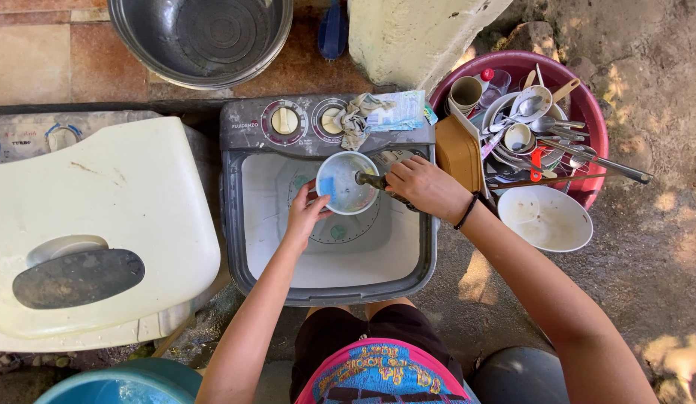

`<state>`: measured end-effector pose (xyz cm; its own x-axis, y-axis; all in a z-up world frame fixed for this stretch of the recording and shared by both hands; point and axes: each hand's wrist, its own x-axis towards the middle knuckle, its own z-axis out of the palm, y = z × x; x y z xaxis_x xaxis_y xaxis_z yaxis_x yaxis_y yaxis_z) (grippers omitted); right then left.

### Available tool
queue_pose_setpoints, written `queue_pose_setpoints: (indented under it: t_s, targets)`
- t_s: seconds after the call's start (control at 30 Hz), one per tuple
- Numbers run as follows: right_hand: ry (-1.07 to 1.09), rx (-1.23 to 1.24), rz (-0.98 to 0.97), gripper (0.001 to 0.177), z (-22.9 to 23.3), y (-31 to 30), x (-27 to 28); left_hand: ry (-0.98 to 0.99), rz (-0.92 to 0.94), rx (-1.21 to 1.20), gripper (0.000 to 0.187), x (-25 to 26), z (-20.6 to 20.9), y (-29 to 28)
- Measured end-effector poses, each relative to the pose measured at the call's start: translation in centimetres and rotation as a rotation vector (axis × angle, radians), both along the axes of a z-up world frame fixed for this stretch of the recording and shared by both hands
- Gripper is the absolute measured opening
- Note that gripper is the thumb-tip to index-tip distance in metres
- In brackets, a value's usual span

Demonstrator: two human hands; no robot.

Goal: Washing a cup and a small cloth using water and detergent.

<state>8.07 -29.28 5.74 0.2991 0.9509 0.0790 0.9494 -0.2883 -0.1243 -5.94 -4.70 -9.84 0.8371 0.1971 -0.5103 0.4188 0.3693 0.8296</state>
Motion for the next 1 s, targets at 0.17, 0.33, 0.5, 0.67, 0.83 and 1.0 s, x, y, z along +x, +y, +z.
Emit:
queue_pose_setpoints:
  t_s: [0.17,0.33,0.5,0.67,0.83,1.0]
  targets:
    - [-0.023,-0.004,0.03,0.02,0.5,0.1,0.2,-0.002,0.008,0.004,0.058,-0.2,0.8,0.5]
    - [-0.049,-0.042,-0.01,0.026,-0.2,-0.1,0.2,-0.009,-0.015,0.046,0.057,0.1,1.6,0.9]
    - [-0.028,-0.01,-0.126,0.033,0.3,0.0,0.1,-0.024,-0.033,0.043,0.055,0.4,1.6,1.2]
    - [-0.044,-0.002,-0.188,0.033,-0.1,0.0,0.5,-0.017,-0.044,0.06,0.056,0.4,1.9,1.3]
    - [-0.057,0.021,-0.209,0.032,0.1,0.2,1.0,-0.024,-0.027,0.053,0.056,0.5,2.2,1.1]
    - [-0.046,0.02,-0.281,0.032,0.0,1.2,2.9,-0.03,-0.013,0.035,0.057,0.6,1.7,1.0]
